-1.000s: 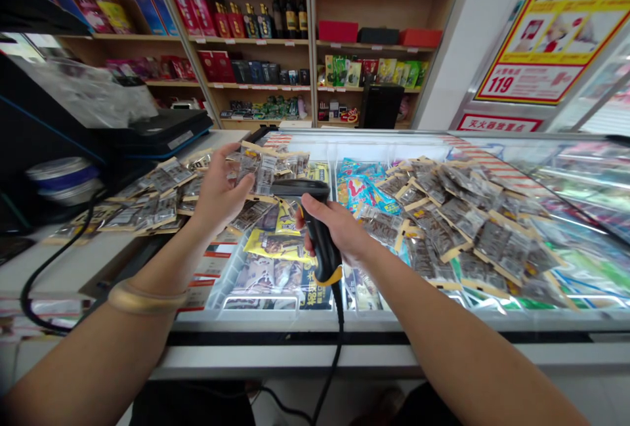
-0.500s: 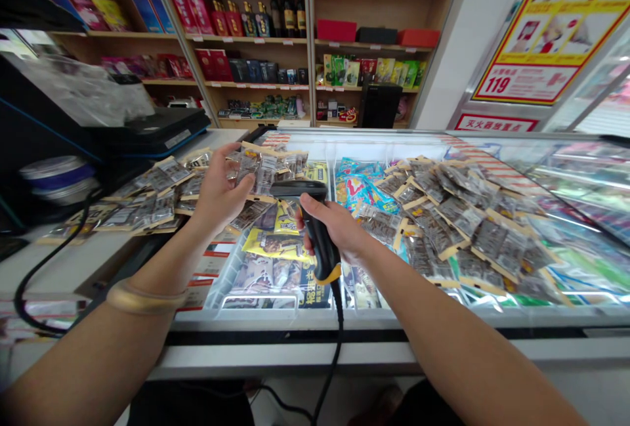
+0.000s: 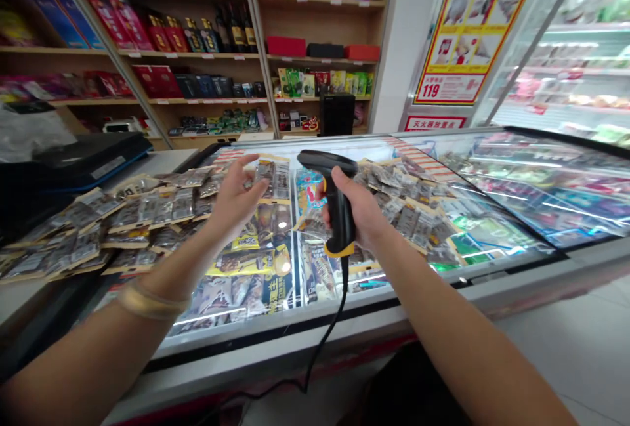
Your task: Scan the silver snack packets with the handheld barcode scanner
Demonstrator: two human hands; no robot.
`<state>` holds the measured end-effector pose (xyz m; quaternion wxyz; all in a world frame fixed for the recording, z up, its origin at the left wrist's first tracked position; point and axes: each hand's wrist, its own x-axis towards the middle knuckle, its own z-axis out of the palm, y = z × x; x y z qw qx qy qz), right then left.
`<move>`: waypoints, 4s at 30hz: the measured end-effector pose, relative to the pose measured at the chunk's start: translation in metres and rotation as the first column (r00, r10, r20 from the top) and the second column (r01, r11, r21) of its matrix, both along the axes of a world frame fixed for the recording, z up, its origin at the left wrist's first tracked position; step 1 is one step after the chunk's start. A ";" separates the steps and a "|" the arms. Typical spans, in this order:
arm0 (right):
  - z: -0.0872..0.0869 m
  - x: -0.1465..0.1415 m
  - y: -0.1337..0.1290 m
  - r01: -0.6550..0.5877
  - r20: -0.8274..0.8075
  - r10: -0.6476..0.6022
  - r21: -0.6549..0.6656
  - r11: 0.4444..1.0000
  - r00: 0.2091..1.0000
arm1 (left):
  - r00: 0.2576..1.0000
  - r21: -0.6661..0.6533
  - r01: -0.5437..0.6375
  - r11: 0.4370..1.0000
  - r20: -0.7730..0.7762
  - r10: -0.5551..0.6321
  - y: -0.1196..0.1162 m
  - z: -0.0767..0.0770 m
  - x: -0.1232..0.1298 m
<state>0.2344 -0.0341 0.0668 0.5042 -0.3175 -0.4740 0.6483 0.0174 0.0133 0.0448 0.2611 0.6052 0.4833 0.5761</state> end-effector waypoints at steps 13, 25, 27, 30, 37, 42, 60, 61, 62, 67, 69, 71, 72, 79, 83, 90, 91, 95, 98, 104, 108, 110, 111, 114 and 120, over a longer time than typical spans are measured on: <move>-0.029 0.108 0.004 0.370 -0.121 -0.397 -0.197 0.908 0.910 | 0.781 -0.119 0.192 0.974 -0.583 -0.225 0.015 -0.031 0.150; -0.035 0.112 0.025 0.374 -0.095 -0.384 -0.110 0.921 0.918 | 0.748 -0.100 0.160 0.982 -0.637 -0.186 0.024 -0.034 0.161; -0.034 0.112 0.024 0.374 -0.085 -0.382 -0.092 0.923 0.920 | 0.745 -0.079 0.149 0.986 -0.646 -0.164 0.020 -0.030 0.156; -0.031 0.109 0.021 0.370 -0.075 -0.373 -0.049 0.928 0.925 | 0.773 -0.034 0.129 0.991 -0.623 -0.122 0.013 -0.025 0.137; -0.010 0.063 0.016 0.289 -0.080 -0.288 0.014 0.957 0.954 | 0.844 0.173 -0.063 0.983 -0.517 0.144 0.009 -0.010 0.043; -0.001 -0.008 0.020 0.145 -0.119 -0.151 -0.054 0.988 0.981 | 0.811 0.231 -0.285 0.930 -0.460 0.363 0.008 0.001 -0.039; -0.044 -0.108 0.013 -0.105 -0.021 0.102 -0.224 0.969 0.995 | 0.493 0.014 -0.667 0.745 -0.742 0.455 -0.019 -0.009 -0.144; -0.043 -0.108 0.012 -0.105 -0.017 0.104 -0.228 0.968 0.994 | 0.492 0.014 -0.667 0.745 -0.743 0.455 -0.021 -0.008 -0.143; -0.042 -0.107 0.011 -0.105 -0.012 0.105 -0.233 0.967 0.994 | 0.489 0.015 -0.668 0.744 -0.745 0.454 -0.022 -0.007 -0.142; -0.037 -0.107 0.004 -0.127 0.002 0.131 -0.241 0.962 0.991 | 0.551 0.051 -0.650 0.758 -0.656 0.517 -0.027 -0.005 -0.144; -0.036 -0.106 0.002 -0.137 0.005 0.142 -0.231 0.963 0.990 | 0.612 0.054 -0.635 0.771 -0.573 0.545 -0.029 -0.003 -0.145; -0.035 -0.106 0.000 -0.152 0.005 0.157 -0.212 0.965 0.988 | 0.642 0.027 -0.643 0.765 -0.525 0.559 -0.033 0.003 -0.145; -0.036 -0.105 0.000 -0.163 0.003 0.167 -0.199 0.966 0.986 | 0.636 0.017 -0.661 0.750 -0.518 0.572 -0.036 0.007 -0.146; -0.040 -0.105 0.002 -0.201 0.007 0.204 -0.144 0.969 0.979 | 0.682 0.198 -0.685 0.701 -0.164 0.712 -0.038 0.018 -0.139; -0.039 -0.103 0.000 -0.228 0.034 0.233 -0.125 0.966 0.972 | 0.891 0.108 -0.443 0.890 0.161 0.424 -0.025 0.003 -0.124; -0.039 -0.102 -0.004 -0.350 0.108 0.360 -0.101 0.931 0.927 | 0.879 -0.064 -0.298 0.952 0.370 0.300 -0.024 -0.005 -0.109; -0.040 -0.102 -0.004 -0.360 0.111 0.370 -0.096 0.928 0.923 | 0.878 -0.076 -0.278 0.958 0.385 0.285 -0.024 -0.005 -0.107; -0.041 -0.102 -0.005 -0.389 0.128 0.397 -0.087 0.917 0.909 | 0.890 -0.075 -0.229 0.970 0.388 0.240 -0.025 -0.007 -0.101; -0.040 -0.102 -0.006 -0.403 0.118 0.411 -0.085 0.911 0.904 | 0.903 -0.057 -0.224 0.973 0.363 0.229 -0.024 -0.010 -0.097; -0.040 -0.103 -0.006 -0.435 0.111 0.443 -0.093 0.896 0.890 | 0.909 -0.053 -0.246 0.968 0.333 0.249 -0.022 -0.012 -0.097; -0.043 -0.104 -0.005 -0.455 0.120 0.465 -0.103 0.885 0.877 | 0.909 -0.056 -0.251 0.966 0.331 0.255 -0.021 -0.012 -0.098; -0.044 -0.103 -0.004 -0.466 0.123 0.475 -0.097 0.880 0.871 | 0.911 -0.055 -0.257 0.965 0.319 0.261 -0.021 -0.013 -0.098; -0.044 -0.103 -0.004 -0.469 0.122 0.478 -0.093 0.878 0.870 | 0.912 -0.054 -0.261 0.964 0.314 0.264 -0.021 -0.013 -0.098; -0.045 -0.103 -0.004 -0.460 0.108 0.468 -0.085 0.884 0.877 | 0.912 -0.050 -0.263 0.964 0.314 0.265 -0.020 -0.014 -0.099; -0.043 -0.104 -0.001 -0.427 0.088 0.435 -0.101 0.899 0.896 | 0.896 -0.082 -0.253 0.964 0.356 0.266 -0.021 -0.014 -0.095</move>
